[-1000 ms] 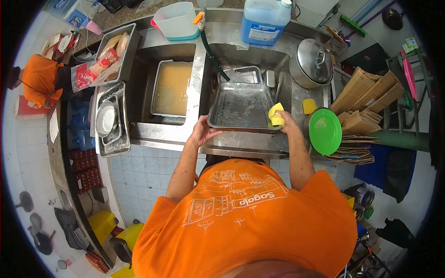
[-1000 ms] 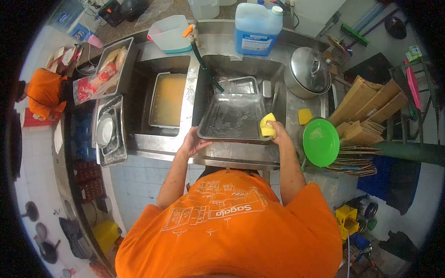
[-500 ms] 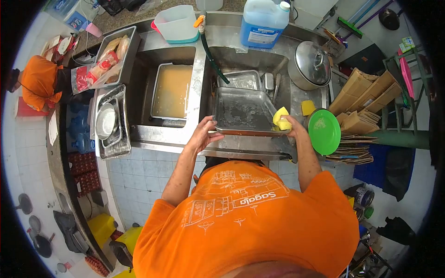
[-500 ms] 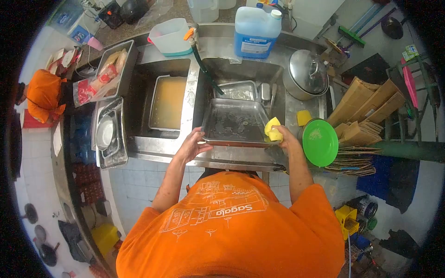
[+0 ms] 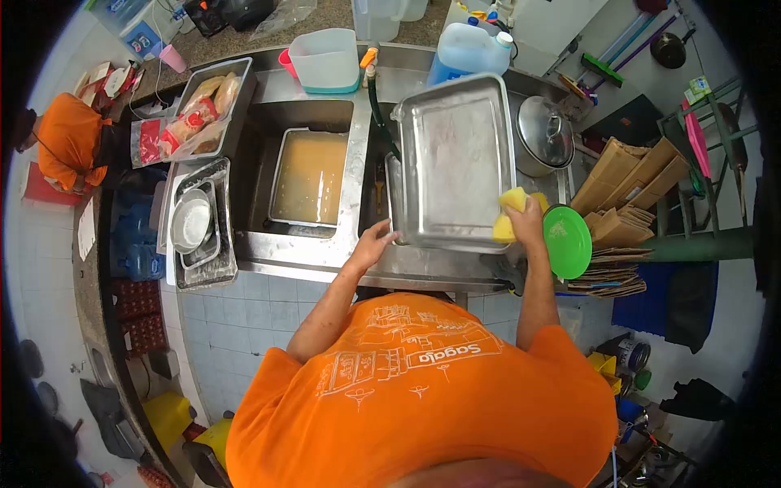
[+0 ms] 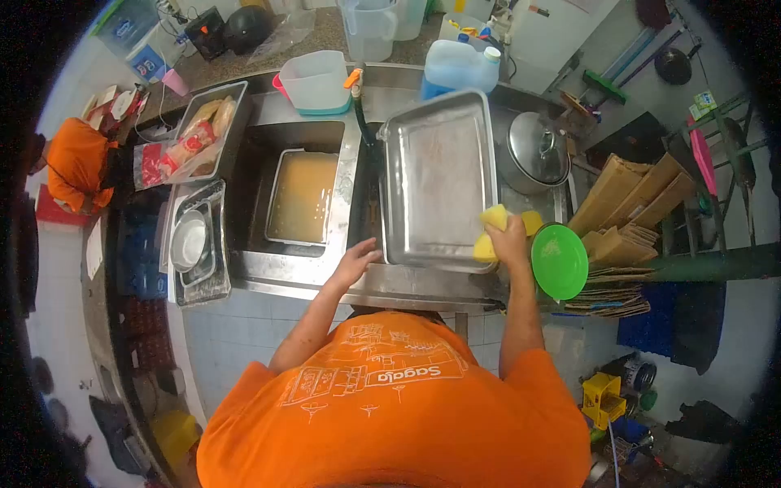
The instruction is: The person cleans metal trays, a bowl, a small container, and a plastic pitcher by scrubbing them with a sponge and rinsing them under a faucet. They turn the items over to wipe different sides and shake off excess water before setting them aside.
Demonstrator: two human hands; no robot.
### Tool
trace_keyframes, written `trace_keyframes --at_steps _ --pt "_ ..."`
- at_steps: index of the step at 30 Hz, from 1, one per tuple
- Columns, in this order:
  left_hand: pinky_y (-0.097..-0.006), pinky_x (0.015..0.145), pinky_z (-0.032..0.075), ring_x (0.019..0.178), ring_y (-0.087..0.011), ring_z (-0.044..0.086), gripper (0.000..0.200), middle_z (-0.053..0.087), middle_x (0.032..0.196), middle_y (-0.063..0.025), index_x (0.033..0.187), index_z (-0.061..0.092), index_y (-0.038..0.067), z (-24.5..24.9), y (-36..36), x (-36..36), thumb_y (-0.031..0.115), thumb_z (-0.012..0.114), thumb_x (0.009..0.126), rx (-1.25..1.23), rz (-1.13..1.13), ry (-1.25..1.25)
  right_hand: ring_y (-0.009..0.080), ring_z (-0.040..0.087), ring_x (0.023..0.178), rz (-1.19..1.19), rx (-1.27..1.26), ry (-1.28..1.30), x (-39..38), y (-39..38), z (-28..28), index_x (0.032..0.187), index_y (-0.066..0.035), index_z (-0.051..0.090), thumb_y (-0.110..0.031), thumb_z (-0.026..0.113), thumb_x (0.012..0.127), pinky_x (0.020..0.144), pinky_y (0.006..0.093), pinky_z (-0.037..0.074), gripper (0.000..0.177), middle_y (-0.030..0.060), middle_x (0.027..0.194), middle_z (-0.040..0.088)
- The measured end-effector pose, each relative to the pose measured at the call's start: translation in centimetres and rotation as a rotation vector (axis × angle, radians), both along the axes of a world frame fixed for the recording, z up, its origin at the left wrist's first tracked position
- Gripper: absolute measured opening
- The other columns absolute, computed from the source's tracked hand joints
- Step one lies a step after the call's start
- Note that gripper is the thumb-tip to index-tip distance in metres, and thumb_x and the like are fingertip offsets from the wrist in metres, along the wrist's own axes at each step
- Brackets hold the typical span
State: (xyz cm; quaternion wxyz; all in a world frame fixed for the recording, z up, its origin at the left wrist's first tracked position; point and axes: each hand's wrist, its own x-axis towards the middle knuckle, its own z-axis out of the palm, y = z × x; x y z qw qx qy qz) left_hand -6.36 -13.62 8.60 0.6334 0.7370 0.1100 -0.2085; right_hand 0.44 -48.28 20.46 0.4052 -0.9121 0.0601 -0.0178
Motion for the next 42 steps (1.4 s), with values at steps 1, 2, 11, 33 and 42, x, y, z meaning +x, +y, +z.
trace_keyframes --at_steps 1,2,11,33,42 --pt "-0.0342 0.102 0.039 0.115 -0.0294 0.055 0.059 0.056 0.126 -0.0217 0.132 0.048 -0.002 0.2 0.3 0.6 0.034 0.064 0.088 -0.037 0.002 -0.011 0.0312 0.064 0.078 0.018 -0.094 -0.091 0.0 0.6 0.0 0.104 0.000 0.065 -0.017 0.071 0.072 0.070 0.0399 0.049 0.037 0.0192 0.090 0.066" --pt "-0.0339 0.101 0.040 0.115 -0.0286 0.055 0.058 0.057 0.125 -0.0209 0.132 0.049 -0.001 0.4 0.7 1.1 0.034 0.063 0.088 -0.073 0.005 -0.022 0.0340 0.064 0.078 0.037 -0.188 -0.181 0.1 1.2 -0.3 0.106 -0.001 0.065 -0.017 0.072 0.072 0.071 0.0416 0.049 0.038 0.0199 0.089 0.066" --pt "-0.0351 0.096 0.044 0.112 -0.0266 0.057 0.055 0.060 0.121 -0.0172 0.127 0.052 0.000 2.2 8.1 3.4 0.035 0.065 0.088 0.069 0.017 -0.223 0.0406 0.059 0.069 0.091 -0.361 -0.588 -1.7 5.2 3.3 0.083 -0.003 0.059 -0.008 0.068 0.063 0.063 0.0462 0.044 0.022 0.0174 0.070 0.060" --pt "-0.0320 0.081 0.047 0.090 -0.0145 0.058 0.039 0.067 0.098 -0.0057 0.112 0.063 -0.002 4.6 16.2 10.1 0.031 0.061 0.091 0.012 0.221 -0.548 0.0128 0.061 0.078 0.363 0.180 -0.358 11.6 7.6 5.4 0.094 -0.002 0.066 -0.012 0.072 0.079 0.072 0.0287 0.047 0.019 0.0044 0.083 0.066" --pt "-0.0293 0.061 0.047 0.065 -0.0126 0.059 0.029 0.064 0.074 -0.0053 0.087 0.065 -0.002 -0.6 17.9 -2.6 0.026 0.060 0.092 -0.012 0.696 -0.097 0.0166 0.061 0.086 0.099 0.903 0.127 21.1 13.4 2.2 0.116 -0.002 0.057 -0.013 0.055 0.087 0.077 0.0299 0.050 0.031 0.0067 0.099 0.064"
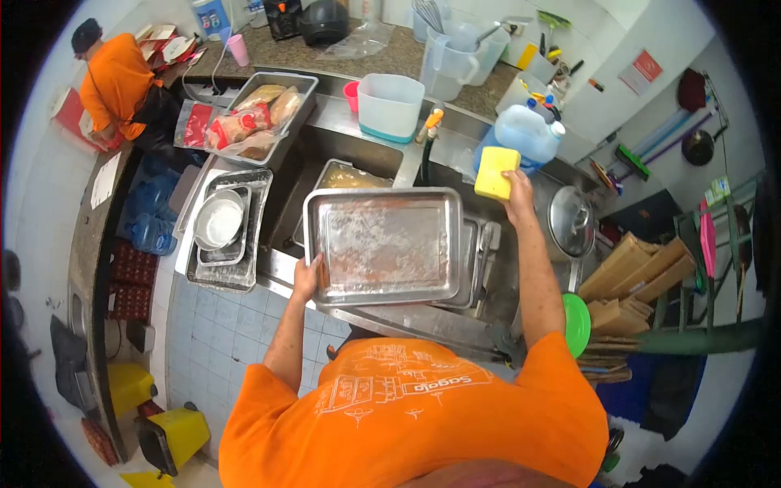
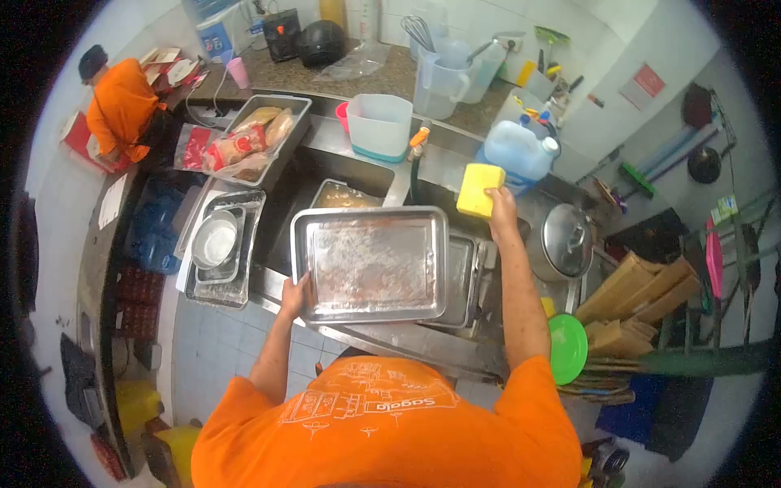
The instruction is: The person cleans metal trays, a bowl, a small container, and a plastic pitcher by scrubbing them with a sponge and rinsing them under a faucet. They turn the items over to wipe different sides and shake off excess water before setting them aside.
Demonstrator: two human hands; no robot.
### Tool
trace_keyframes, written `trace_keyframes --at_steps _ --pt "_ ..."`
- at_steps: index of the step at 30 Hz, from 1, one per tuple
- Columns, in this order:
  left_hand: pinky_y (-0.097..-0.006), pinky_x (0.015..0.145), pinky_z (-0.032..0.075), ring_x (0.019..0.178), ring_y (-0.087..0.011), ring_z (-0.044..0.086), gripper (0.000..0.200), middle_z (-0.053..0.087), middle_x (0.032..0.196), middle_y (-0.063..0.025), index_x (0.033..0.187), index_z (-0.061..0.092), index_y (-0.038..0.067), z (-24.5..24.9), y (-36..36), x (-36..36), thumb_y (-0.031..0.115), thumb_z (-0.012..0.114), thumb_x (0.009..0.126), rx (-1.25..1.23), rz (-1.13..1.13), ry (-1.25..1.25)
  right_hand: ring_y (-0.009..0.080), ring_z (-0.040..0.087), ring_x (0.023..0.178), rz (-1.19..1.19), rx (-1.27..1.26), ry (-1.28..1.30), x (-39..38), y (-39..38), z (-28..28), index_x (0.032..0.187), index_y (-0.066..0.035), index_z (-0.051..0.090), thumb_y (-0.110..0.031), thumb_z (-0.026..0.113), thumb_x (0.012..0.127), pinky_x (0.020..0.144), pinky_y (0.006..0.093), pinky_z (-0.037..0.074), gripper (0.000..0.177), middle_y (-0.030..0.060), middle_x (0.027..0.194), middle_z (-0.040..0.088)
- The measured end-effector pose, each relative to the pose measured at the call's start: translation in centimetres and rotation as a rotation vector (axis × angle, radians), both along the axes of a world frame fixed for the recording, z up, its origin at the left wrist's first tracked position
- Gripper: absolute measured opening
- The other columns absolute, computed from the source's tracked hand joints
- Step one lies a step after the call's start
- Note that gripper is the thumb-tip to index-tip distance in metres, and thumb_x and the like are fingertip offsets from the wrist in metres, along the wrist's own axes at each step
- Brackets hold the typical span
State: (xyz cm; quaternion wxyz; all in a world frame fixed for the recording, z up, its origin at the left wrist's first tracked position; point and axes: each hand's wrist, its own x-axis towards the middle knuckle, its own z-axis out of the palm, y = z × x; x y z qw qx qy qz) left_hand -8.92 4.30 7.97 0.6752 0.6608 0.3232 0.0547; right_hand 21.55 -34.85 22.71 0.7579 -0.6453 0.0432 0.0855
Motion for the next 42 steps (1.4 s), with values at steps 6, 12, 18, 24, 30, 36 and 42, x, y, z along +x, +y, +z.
trace_keyframes --at_steps 6,12,18,24,30,36,42 --pt "-0.0346 0.079 0.049 0.086 -0.0207 0.064 0.035 0.069 0.095 -0.0157 0.106 0.065 -0.006 -3.6 1.8 -3.3 0.025 0.061 0.090 0.173 0.090 0.173 0.0268 0.065 0.094 0.112 -0.465 -0.694 10.3 13.4 6.4 0.115 0.002 0.060 -0.013 0.062 0.082 0.083 0.0371 0.049 0.037 0.0156 0.101 0.068" --pt "-0.0339 0.076 0.050 0.083 -0.0179 0.063 0.032 0.069 0.093 -0.0132 0.107 0.065 -0.006 -3.4 1.8 -3.5 0.021 0.061 0.089 0.192 0.127 0.180 0.0325 0.066 0.096 0.534 -1.167 -0.791 23.2 29.1 3.5 0.114 -0.005 0.064 -0.018 0.066 0.077 0.088 0.0420 0.049 0.039 0.0182 0.105 0.067" --pt "-0.0354 0.076 0.050 0.081 -0.0207 0.065 0.030 0.071 0.089 -0.0168 0.105 0.066 -0.003 -5.0 2.3 -3.9 0.022 0.062 0.089 0.156 0.138 0.270 0.0322 0.059 0.112 1.202 -1.796 -0.527 33.0 37.9 -7.3 0.117 -0.007 0.065 -0.026 0.074 0.070 0.091 0.0415 0.049 0.051 0.0194 0.118 0.062" --pt "-0.0366 0.068 0.049 0.072 -0.0207 0.065 0.031 0.068 0.077 -0.0191 0.096 0.066 -0.006 -5.0 1.9 -3.8 0.024 0.062 0.089 0.085 0.162 0.434 0.0280 0.056 0.116 1.334 -1.579 -0.295 31.1 39.5 -10.2 0.117 -0.009 0.065 -0.032 0.072 0.072 0.089 0.0433 0.050 0.050 0.0157 0.121 0.061" --pt "-0.0344 0.066 0.049 0.068 -0.0192 0.061 0.030 0.066 0.078 -0.0071 0.109 0.060 -0.002 -5.4 1.4 -1.9 0.023 0.060 0.092 0.173 0.196 0.134 0.0256 0.057 0.115 1.273 -1.204 -0.008 30.7 38.2 -9.9 0.116 -0.010 0.066 -0.035 0.069 0.074 0.085 0.0434 0.052 0.049 0.0131 0.121 0.061" --pt "-0.0305 0.079 0.047 0.086 -0.0151 0.057 0.033 0.064 0.094 -0.0090 0.122 0.052 0.000 -4.2 0.6 -1.7 0.015 0.058 0.093 0.008 0.182 0.229 0.0253 0.065 0.091 1.187 -1.469 -0.402 30.3 38.0 -4.1 0.106 -0.002 0.064 -0.029 0.053 0.082 0.068 0.0430 0.054 0.038 0.0181 0.094 0.067" --pt "-0.0352 0.086 0.047 0.098 -0.0271 0.062 0.038 0.065 0.104 -0.0194 0.125 0.050 -0.001 -5.3 -1.4 -1.8 0.014 0.059 0.092 0.174 0.208 0.185 0.0195 0.062 0.073 0.682 -0.954 -0.667 13.1 26.8 1.6 0.096 -0.002 0.060 -0.020 0.051 0.081 0.067 0.0360 0.049 0.025 0.0133 0.078 0.064"
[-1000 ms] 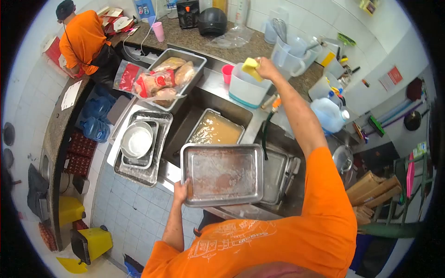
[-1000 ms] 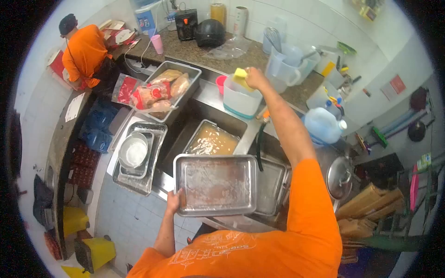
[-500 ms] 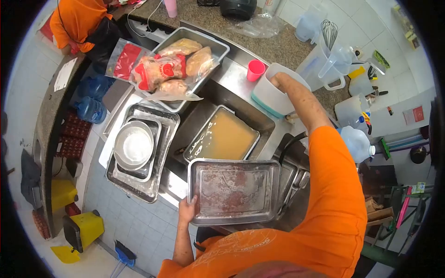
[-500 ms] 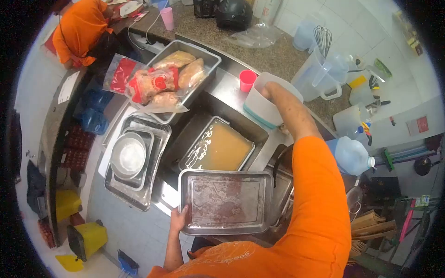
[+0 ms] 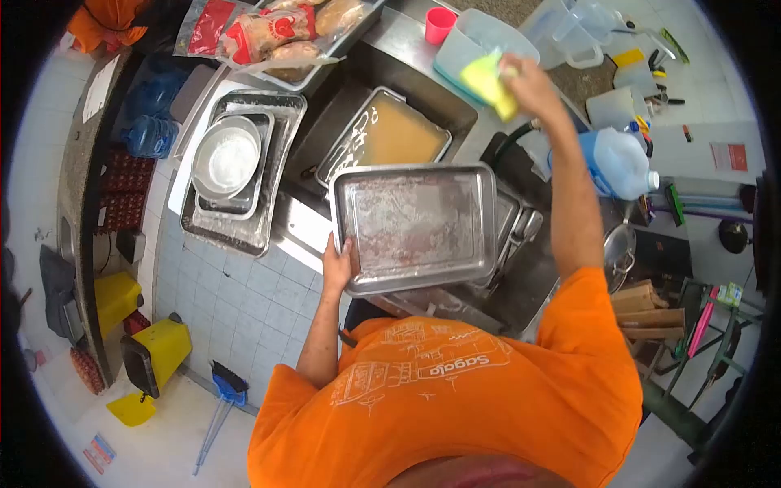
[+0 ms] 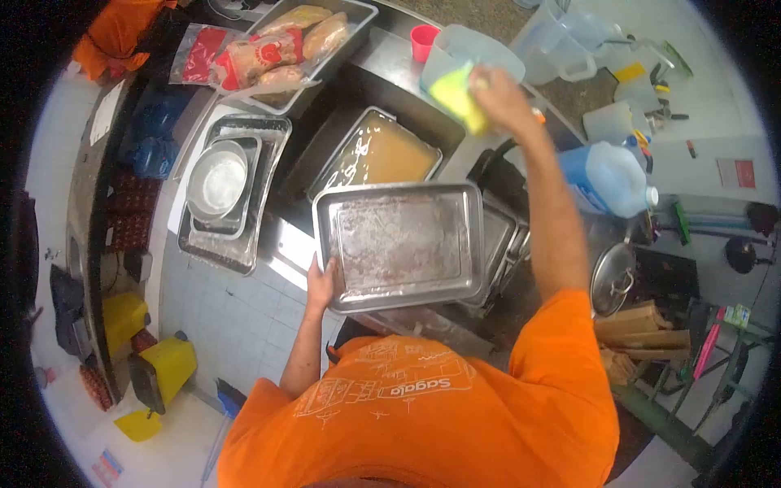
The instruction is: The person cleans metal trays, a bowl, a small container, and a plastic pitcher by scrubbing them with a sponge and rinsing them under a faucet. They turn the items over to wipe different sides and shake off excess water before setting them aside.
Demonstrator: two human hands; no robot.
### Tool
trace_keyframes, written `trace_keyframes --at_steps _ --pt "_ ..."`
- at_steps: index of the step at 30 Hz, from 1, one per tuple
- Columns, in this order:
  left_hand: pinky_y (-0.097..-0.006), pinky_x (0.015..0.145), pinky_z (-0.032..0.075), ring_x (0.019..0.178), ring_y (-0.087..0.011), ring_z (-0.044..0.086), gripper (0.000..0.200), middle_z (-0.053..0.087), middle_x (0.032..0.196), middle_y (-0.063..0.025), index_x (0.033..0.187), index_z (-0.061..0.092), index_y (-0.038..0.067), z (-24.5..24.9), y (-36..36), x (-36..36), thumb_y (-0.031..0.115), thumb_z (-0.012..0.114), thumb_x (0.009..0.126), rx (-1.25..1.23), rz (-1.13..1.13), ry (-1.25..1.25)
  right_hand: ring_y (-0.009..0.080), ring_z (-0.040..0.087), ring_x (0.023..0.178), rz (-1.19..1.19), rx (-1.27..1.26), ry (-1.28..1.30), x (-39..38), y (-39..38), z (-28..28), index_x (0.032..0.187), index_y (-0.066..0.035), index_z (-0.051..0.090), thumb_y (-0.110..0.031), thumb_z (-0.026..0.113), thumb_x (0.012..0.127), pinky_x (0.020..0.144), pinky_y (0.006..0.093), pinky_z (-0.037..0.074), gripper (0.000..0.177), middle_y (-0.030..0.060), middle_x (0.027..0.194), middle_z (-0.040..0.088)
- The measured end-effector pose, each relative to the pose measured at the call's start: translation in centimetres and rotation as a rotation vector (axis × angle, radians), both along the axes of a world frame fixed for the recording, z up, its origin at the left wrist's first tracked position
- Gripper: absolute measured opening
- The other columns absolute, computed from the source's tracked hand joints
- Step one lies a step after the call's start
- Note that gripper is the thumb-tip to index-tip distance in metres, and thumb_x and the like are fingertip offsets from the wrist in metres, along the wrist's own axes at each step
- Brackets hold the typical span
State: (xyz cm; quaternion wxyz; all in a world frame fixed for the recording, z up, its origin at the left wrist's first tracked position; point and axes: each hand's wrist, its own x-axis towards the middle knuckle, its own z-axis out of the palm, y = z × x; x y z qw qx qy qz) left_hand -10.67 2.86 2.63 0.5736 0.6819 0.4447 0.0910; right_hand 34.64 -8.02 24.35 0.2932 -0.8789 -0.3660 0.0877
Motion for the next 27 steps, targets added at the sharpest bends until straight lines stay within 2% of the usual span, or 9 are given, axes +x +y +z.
trace_keyframes --at_steps 3,5,9,10,13,16,20,24,27 --pt "-0.0385 0.092 0.045 0.108 -0.0371 0.060 0.043 0.062 0.112 -0.0264 0.129 0.046 -0.003 0.4 -1.2 -0.3 0.012 0.058 0.090 0.115 -0.003 -0.022 0.0135 0.055 0.079 -0.007 0.102 0.505 -11.0 -5.4 -5.9 0.087 -0.007 0.058 -0.005 0.055 0.074 0.071 0.0296 0.045 0.014 0.0011 0.083 0.058" --pt "-0.0387 0.093 0.044 0.110 -0.0375 0.059 0.044 0.061 0.114 -0.0276 0.130 0.044 -0.003 0.5 -2.1 -0.3 0.011 0.057 0.090 0.185 0.011 -0.028 0.0148 0.055 0.080 -0.015 -0.033 0.532 -15.2 -9.7 -16.4 0.087 -0.008 0.059 -0.004 0.054 0.073 0.072 0.0305 0.045 0.015 0.0046 0.079 0.058" --pt "-0.0391 0.099 0.039 0.117 -0.0386 0.053 0.052 0.055 0.122 -0.0290 0.136 0.035 -0.007 3.0 -3.3 -0.2 0.010 0.055 0.091 0.134 -0.030 -0.006 0.0339 0.049 0.121 -0.234 -0.061 -0.304 -22.4 -12.5 -23.0 0.105 -0.001 0.061 -0.015 0.059 0.081 0.099 0.0424 0.040 0.028 0.0172 0.133 0.050" --pt "-0.0395 0.099 0.039 0.118 -0.0401 0.052 0.054 0.055 0.122 -0.0302 0.137 0.033 -0.007 4.2 -3.6 0.0 0.010 0.055 0.091 0.106 -0.030 0.012 0.0333 0.036 0.133 -0.276 0.031 0.061 -23.2 -12.2 -24.4 0.111 0.004 0.060 -0.012 0.059 0.082 0.107 0.0443 0.033 0.033 0.0150 0.146 0.035" --pt "-0.0405 0.098 0.040 0.116 -0.0410 0.053 0.053 0.055 0.121 -0.0303 0.137 0.034 -0.005 5.1 -4.2 0.7 0.010 0.055 0.091 0.125 -0.046 0.010 0.0338 0.039 0.131 -0.381 0.124 -0.282 -25.5 -8.8 -27.5 0.114 0.000 0.060 -0.009 0.057 0.083 0.107 0.0461 0.033 0.033 0.0153 0.143 0.041" --pt "-0.0418 0.086 0.046 0.102 -0.0403 0.062 0.045 0.063 0.107 -0.0277 0.134 0.040 -0.001 4.7 -4.9 1.8 0.007 0.053 0.091 0.231 -0.052 -0.029 0.0344 0.042 0.129 -0.511 0.205 -0.211 -28.1 -4.0 -27.5 0.114 -0.006 0.062 -0.009 0.059 0.082 0.108 0.0457 0.032 0.032 0.0151 0.138 0.046" --pt "-0.0435 0.083 0.048 0.097 -0.0428 0.063 0.043 0.065 0.102 -0.0274 0.132 0.042 -0.002 3.1 -3.6 2.2 0.007 0.051 0.091 0.283 -0.077 -0.089 0.0332 0.049 0.124 -0.167 0.269 -0.073 -28.2 -7.6 -26.9 0.109 -0.006 0.065 -0.015 0.062 0.084 0.103 0.0443 0.038 0.026 0.0161 0.126 0.058" --pt "-0.0449 0.091 0.041 0.104 -0.0417 0.056 0.038 0.062 0.105 -0.0251 0.123 0.048 -0.004 2.3 -3.8 2.4 0.007 0.055 0.088 0.420 -0.139 0.042 0.0354 0.047 0.122 -0.838 0.295 -0.136 -24.8 -5.7 -26.0 0.111 -0.009 0.064 -0.019 0.062 0.087 0.103 0.0456 0.034 0.027 0.0167 0.126 0.057" --pt "-0.0493 0.091 0.034 0.104 -0.0398 0.050 0.036 0.058 0.105 -0.0237 0.117 0.049 -0.005 1.3 -4.2 2.1 0.010 0.057 0.086 0.531 -0.148 0.154 0.0350 0.043 0.126 -0.550 0.123 -0.005 -26.9 -3.3 -26.9 0.117 -0.007 0.062 -0.020 0.062 0.086 0.102 0.0498 0.034 0.034 0.0138 0.132 0.052"
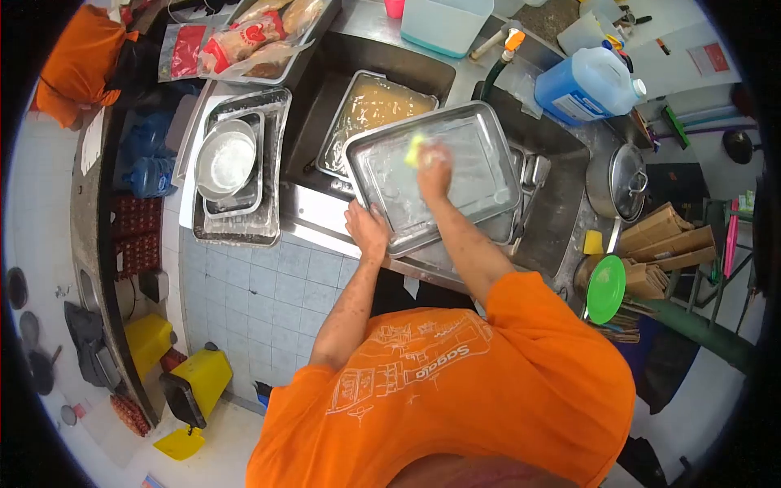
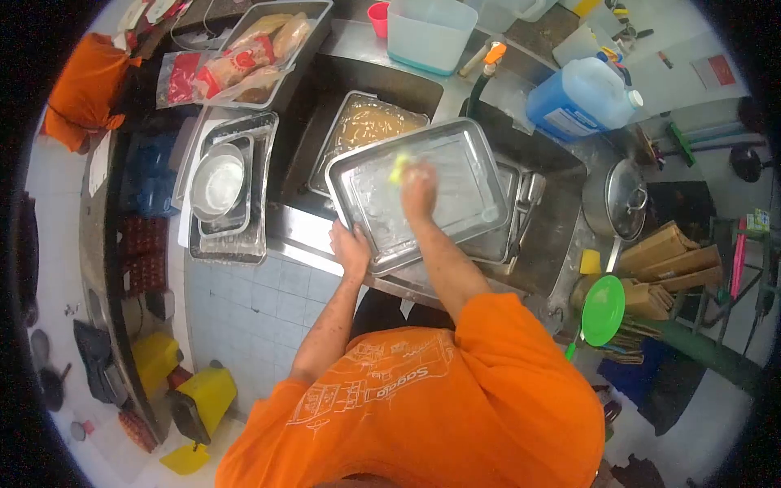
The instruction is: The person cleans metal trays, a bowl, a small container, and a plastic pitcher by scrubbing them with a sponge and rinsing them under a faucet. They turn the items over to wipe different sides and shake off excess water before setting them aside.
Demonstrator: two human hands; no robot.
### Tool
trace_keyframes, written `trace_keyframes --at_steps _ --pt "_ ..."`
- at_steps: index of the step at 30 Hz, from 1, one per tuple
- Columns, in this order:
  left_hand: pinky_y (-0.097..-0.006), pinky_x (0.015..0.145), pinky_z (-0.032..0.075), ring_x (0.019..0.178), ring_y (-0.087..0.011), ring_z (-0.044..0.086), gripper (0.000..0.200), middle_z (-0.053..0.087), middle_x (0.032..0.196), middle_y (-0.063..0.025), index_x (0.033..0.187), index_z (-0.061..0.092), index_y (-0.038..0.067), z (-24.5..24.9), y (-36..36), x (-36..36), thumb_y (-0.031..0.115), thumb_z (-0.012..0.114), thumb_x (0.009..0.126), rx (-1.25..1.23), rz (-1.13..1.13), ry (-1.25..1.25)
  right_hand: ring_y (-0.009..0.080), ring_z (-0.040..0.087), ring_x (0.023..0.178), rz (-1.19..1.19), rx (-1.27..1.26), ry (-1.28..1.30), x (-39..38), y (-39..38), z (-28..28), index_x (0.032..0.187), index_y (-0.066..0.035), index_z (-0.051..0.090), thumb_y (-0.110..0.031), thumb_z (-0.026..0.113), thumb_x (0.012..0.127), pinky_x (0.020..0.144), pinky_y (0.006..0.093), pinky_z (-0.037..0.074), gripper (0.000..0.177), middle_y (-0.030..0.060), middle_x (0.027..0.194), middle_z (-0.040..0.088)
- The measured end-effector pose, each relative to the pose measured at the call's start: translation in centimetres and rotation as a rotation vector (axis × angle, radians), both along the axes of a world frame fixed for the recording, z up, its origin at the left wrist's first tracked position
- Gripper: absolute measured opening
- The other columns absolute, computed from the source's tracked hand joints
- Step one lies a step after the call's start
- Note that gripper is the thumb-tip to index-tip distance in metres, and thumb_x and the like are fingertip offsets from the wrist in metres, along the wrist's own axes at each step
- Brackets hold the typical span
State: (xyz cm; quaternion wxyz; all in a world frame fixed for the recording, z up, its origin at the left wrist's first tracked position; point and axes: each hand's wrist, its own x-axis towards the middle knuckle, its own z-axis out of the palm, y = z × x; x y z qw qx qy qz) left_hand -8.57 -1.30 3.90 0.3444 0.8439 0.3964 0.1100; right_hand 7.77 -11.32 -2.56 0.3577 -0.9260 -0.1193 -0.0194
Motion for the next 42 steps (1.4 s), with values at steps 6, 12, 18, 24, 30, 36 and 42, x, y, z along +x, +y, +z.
trace_keyframes --at_steps 6,12,18,24,30,36,42 --pt "-0.0492 0.088 0.035 0.094 -0.0441 0.057 0.043 0.059 0.098 -0.0280 0.122 0.042 -0.007 -1.9 0.0 0.6 0.008 0.055 0.085 0.042 -0.112 -0.030 0.0345 0.034 0.134 0.192 -0.368 -0.224 0.3 -3.8 2.4 0.124 -0.001 0.057 -0.017 0.060 0.084 0.111 0.0478 0.024 0.043 0.0165 0.140 0.044" --pt "-0.0467 0.073 0.037 0.073 -0.0435 0.058 0.037 0.062 0.071 -0.0232 0.115 0.044 -0.007 -1.6 -1.7 2.1 0.008 0.055 0.083 -0.057 -0.075 -0.069 0.0319 0.025 0.140 -0.015 -0.454 -0.093 -1.3 3.8 0.8 0.133 -0.007 0.052 -0.029 0.052 0.090 0.115 0.0509 0.011 0.049 0.0123 0.144 0.042" --pt "-0.0472 0.075 0.038 0.073 -0.0432 0.059 0.038 0.062 0.071 -0.0240 0.116 0.043 -0.006 -2.7 -1.3 2.7 0.008 0.055 0.083 -0.003 -0.077 -0.092 0.0320 0.024 0.140 0.083 -0.506 -0.117 -1.2 4.1 3.3 0.131 -0.018 0.056 -0.031 0.050 0.091 0.114 0.0547 0.011 0.042 0.0090 0.144 0.042" --pt "-0.0484 0.077 0.037 0.075 -0.0424 0.059 0.045 0.063 0.076 -0.0242 0.120 0.042 -0.007 -2.2 -1.2 2.1 0.010 0.057 0.081 -0.019 -0.113 -0.127 0.0347 0.021 0.141 0.708 -0.370 -0.083 -0.9 1.6 3.3 0.123 -0.012 0.061 -0.019 0.054 0.088 0.112 0.0567 0.015 0.036 0.0088 0.141 0.045" --pt "-0.0499 0.081 0.037 0.085 -0.0438 0.059 0.042 0.063 0.083 -0.0252 0.119 0.045 -0.004 -2.5 -0.9 2.9 0.009 0.058 0.082 -0.086 -0.132 -0.003 0.0373 0.051 0.109 0.233 -0.283 -0.327 -0.4 2.4 2.0 0.103 -0.006 0.067 -0.011 0.056 0.078 0.098 0.0504 0.038 0.028 0.0128 0.112 0.061" --pt "-0.0511 0.075 0.039 0.080 -0.0447 0.060 0.036 0.063 0.082 -0.0268 0.120 0.047 -0.002 -3.0 -1.0 2.5 0.015 0.054 0.089 -0.104 -0.122 -0.141 0.0352 0.056 0.101 0.665 -0.131 -0.214 -3.0 -4.4 1.7 0.104 -0.003 0.065 -0.006 0.054 0.077 0.090 0.0474 0.045 0.029 0.0186 0.107 0.061" --pt "-0.0522 0.074 0.044 0.082 -0.0460 0.060 0.039 0.062 0.084 -0.0288 0.120 0.047 -0.005 -1.3 -1.9 3.9 0.017 0.055 0.088 -0.164 -0.062 -0.132 0.0426 0.057 0.090 0.079 -0.148 0.037 -3.0 -1.6 1.2 0.106 -0.002 0.060 -0.014 0.050 0.088 0.076 0.0480 0.047 0.024 0.0259 0.096 0.059"
